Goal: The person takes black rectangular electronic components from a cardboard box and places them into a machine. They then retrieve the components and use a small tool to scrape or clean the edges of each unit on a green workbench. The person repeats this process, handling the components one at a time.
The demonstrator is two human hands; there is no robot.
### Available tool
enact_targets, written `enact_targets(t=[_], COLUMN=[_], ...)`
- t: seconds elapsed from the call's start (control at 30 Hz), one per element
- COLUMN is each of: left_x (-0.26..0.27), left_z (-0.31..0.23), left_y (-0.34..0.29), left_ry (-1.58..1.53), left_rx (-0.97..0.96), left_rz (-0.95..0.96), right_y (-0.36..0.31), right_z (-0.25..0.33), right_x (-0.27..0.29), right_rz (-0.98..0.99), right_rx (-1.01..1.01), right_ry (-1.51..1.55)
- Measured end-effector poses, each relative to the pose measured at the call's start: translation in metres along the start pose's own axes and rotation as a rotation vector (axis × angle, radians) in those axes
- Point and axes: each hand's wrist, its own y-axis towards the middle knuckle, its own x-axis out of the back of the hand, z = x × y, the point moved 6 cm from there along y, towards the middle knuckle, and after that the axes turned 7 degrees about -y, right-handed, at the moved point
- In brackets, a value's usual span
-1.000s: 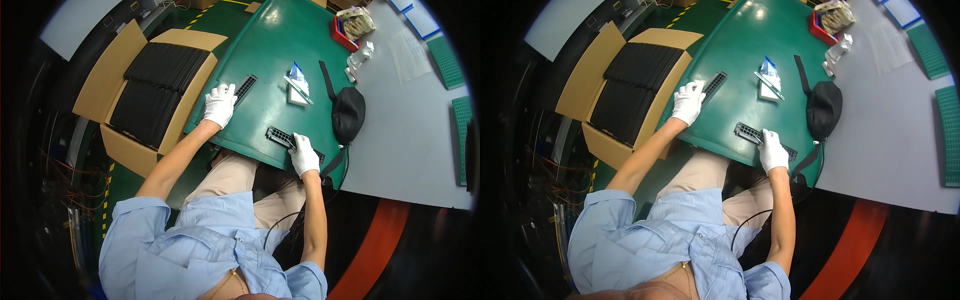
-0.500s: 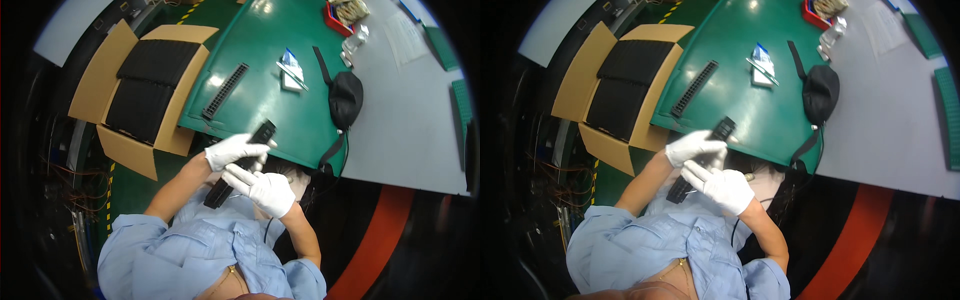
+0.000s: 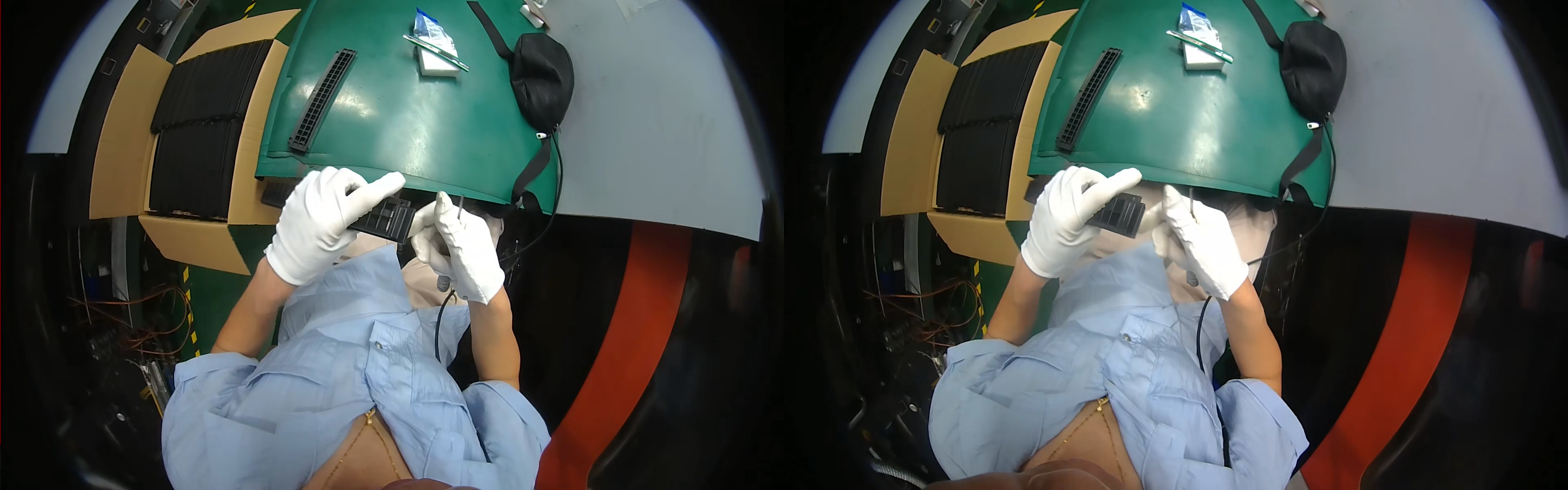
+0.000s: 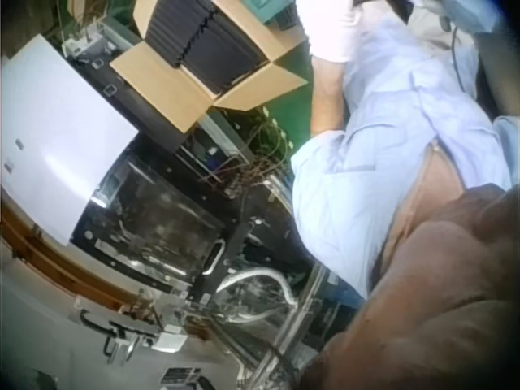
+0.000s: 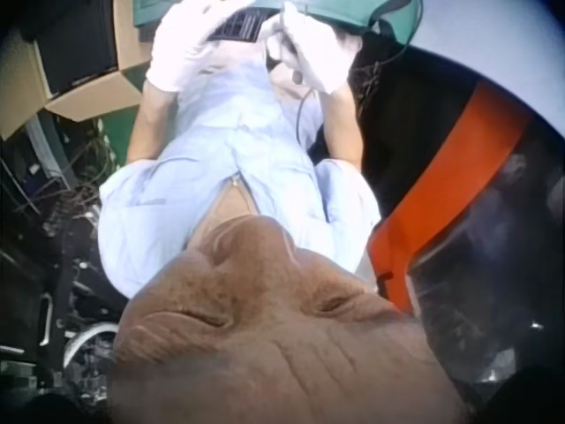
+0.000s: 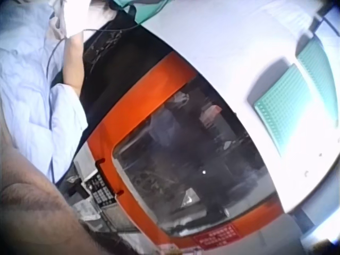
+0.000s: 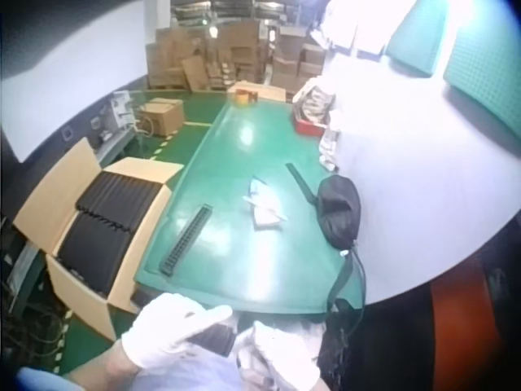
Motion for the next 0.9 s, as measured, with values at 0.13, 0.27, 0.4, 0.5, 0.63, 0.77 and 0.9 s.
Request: enact_targets(t=[0.13, 0.27, 0.4, 0.5, 0.63, 0.77, 0.9], left_x=[0.005, 0.011, 0.019, 0.016, -0.019, -0.044, -0.049], left_z=[-0.008, -0.018, -0.009, 0.024, 0.054, 0.052, 0.056], left_y=[0.000, 0.009, 0.028, 0.001, -0.025, -0.016, -0.019], left_ry=[0.148, 0.175, 0.185, 0.054, -1.330, -1.859, -1.776], left_rx=[-0.137, -0.273, -0.249, 0.237, 0.679, 0.850, 0.995], left_rz=[-0.058, -0.097, -0.241, -0.343, -0.421, -0.490, -0.559], right_y=[0.002, 0.003, -0.012, -0.024, -0.027, -0.023, -0.024], right_z=[0.001, 0.001, 0.014, 0.023, 0.020, 0.011, -0.001], right_x=[-0.006, -0.017, -0.017, -0.015, -0.033, -0.067, -0.072], right_rz=[0.028, -0.011, -0.242, -0.477, -0.605, -0.478, -0.306], right_rx=[-0.023, 0.127, 0.286, 0.540, 0.725, 0.868, 0.709], right_ry=[-0.089, -0.232, -0.214, -0.365, -0.572, -0.835, -0.775])
